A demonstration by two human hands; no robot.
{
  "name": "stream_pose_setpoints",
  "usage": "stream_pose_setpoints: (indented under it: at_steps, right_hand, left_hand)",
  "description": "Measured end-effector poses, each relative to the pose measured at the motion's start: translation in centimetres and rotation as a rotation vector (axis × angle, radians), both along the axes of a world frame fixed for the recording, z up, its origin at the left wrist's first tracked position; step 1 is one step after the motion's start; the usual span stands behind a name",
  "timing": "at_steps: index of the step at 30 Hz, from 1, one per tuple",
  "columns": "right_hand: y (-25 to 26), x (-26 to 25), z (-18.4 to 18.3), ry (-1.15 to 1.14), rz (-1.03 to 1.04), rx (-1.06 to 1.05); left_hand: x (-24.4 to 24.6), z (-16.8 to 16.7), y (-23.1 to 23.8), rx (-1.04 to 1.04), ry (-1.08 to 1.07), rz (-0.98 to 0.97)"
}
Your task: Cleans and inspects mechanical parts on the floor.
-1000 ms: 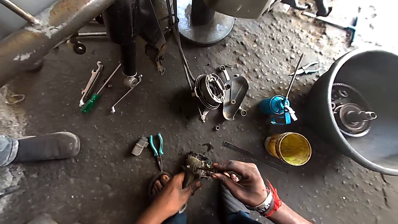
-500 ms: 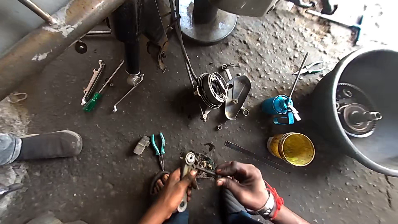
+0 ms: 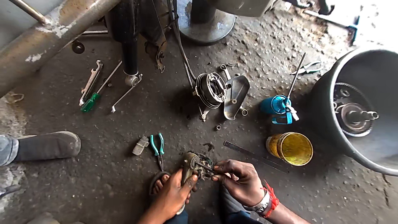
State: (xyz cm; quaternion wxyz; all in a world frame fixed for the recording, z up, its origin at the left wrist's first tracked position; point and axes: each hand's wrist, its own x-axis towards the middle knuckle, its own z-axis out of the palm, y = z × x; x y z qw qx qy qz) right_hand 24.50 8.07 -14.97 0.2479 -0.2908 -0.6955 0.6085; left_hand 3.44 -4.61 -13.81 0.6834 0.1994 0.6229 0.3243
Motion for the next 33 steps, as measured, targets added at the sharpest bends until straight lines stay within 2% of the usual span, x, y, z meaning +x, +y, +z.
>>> stream_pose_setpoints:
  at_steps: [4, 9, 14, 16, 20, 22, 25, 27, 31, 33]
  right_hand:
    - [-0.1, 0.1, 0.0, -0.013, 0.077, 0.071]
    - [-0.3, 0.0, 0.0, 0.001, 0.126, 0.024]
    - [-0.4, 0.0, -0.3, 0.044, 0.153, 0.003]
    - [-0.6, 0.1, -0.7, 0.066, 0.101, -0.085]
    - [-0.8, 0.0, -1.5, 0.109, -0.122, -0.433]
    - [-0.4, 0.1, -1.4, 0.085, -0.182, -0.519]
    - [0.0, 0.0, -1.0, 0.085, -0.198, -0.596]
    - [0.0, -0.1, -0.8, 0.082, -0.209, -0.538]
    - [1.3, -0.3, 0.3, 0.127, -0.156, -0.333]
    - [2.2, -0.5, 1.1, 0.14, -0.102, -0.316]
  left_hand:
    - [-0.1, 0.1, 0.0, -0.033, 0.084, -0.059]
    - [-0.1, 0.2, 0.0, -0.034, 0.128, -0.075]
    - [0.1, 0.2, -0.2, 0.025, -0.102, 0.072]
    - [0.1, 0.0, -0.4, 0.034, -0.155, 0.117]
    - [-0.1, -0.2, -0.8, 0.093, -0.174, 0.12]
    - [-0.4, -0.1, -0.8, 0.112, -0.115, 0.059]
    - [-0.9, -0.1, -0.6, 0.108, -0.145, 0.041]
    - [-1.2, 0.0, -0.4, 0.069, -0.117, -0.004]
    - [-1.3, 0.4, 0.3, -0.055, 0.146, -0.288]
    - [-0.7, 0.2, -0.1, -0.048, 0.13, -0.279]
